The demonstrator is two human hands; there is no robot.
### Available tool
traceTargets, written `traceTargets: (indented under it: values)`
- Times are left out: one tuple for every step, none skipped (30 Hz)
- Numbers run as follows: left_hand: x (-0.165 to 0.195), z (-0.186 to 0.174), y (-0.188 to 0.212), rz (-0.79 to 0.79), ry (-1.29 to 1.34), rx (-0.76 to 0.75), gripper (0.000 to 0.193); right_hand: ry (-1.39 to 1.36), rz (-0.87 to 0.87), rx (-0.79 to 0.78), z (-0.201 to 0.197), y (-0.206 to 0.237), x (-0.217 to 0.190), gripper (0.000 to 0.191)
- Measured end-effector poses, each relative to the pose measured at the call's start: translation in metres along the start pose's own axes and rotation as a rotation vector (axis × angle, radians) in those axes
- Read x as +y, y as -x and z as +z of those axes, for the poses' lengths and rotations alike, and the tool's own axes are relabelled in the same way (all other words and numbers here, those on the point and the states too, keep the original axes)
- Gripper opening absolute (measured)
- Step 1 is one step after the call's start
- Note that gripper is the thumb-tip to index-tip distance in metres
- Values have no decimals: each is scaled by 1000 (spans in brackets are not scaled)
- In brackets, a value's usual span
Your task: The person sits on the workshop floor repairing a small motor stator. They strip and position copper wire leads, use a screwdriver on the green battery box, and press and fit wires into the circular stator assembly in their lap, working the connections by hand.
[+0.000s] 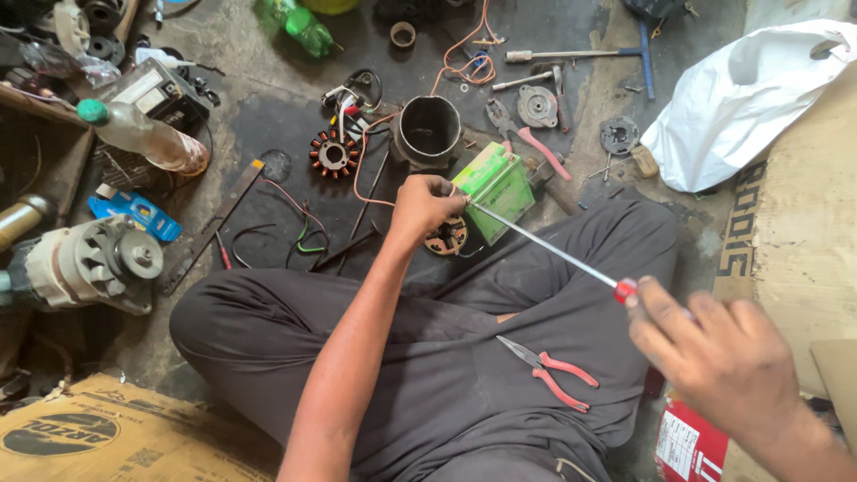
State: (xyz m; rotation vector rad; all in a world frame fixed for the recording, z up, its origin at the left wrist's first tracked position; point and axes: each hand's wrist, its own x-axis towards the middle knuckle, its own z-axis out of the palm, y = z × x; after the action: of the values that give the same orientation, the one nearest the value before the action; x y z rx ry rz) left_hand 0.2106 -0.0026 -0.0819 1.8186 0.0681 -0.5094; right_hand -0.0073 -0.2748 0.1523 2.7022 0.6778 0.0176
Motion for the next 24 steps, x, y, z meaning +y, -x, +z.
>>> traceTargets:
  values:
    - [1, 0, 0, -6, 26, -5, 24, 1, -8, 29, 1, 0, 4, 13]
    - [1, 1, 0, -13, 53, -8, 22, -173, 177, -12, 3, -3, 5, 19]
    - [1, 1, 1, -10, 49, 2, 22, -348, 361, -52, 6, -7, 5, 25]
    - [1, 1, 1, -6, 45, 6, 21, -523, 550, -93, 8, -11, 7, 31]
    - [2, 2, 2, -2, 42, 6, 20, -621, 639, -192, 8, -15, 13, 37]
    - [2, 3, 2, -4, 44, 9, 21, -719, 724, -291, 10, -21, 20, 45]
    - [3, 4, 3, -8, 47, 13, 21, -818, 808, -392, 9, -24, 23, 54]
    - [4, 4, 3, -10, 50, 18, 22, -692, 678, -345, 7, -22, 21, 51]
    - [5, 4, 4, -1, 44, 19, 21, -568, 545, -294, 4, -18, 18, 49]
    - [6, 4, 5, 8, 36, 22, 21, -445, 411, -243, 2, -14, 15, 46]
    - [7, 4, 7, 14, 28, 23, 21, -401, 371, -147, 2, -10, 10, 44]
    - [8, 3, 8, 17, 40, 27, 21, -356, 334, -55, 3, -3, 2, 43]
    - [9, 3, 11, 17, 55, 30, 21, -310, 294, 31, 5, 4, -3, 42]
    - [10, 3, 13, 21, 69, 33, 22, -435, 424, -80, 10, 7, -5, 38]
    - [11, 3, 15, 1, 78, 35, 22, -557, 554, -190, 16, 8, -5, 33]
    - [11, 3, 17, -20, 89, 33, 22, -678, 686, -304, 23, 9, -3, 29]
    - [10, 3, 19, -42, 99, 32, 22, -918, 837, -413, 32, 6, -2, 32]
    - [9, 3, 20, -6, 59, 49, 22, -1161, 985, -516, 40, 3, 0, 36]
    - [9, 2, 20, 37, 23, 66, 22, -1406, 1128, -609, 45, 1, 1, 40]
    - [8, 1, 19, 80, -12, 89, 22, -1322, 942, -455, 45, 5, -2, 42]
    - [7, -1, 18, 84, -4, 88, 23, -1232, 751, -314, 44, 10, -9, 44]
    - [5, -2, 17, 83, 5, 90, 24, -1135, 558, -182, 43, 13, -15, 47]
    - [3, -3, 17, 79, 13, 92, 25, -828, 495, -144, 42, 18, -19, 45]
    - [1, -4, 18, 46, 76, 74, 24, -527, 423, -107, 38, 26, -25, 44]
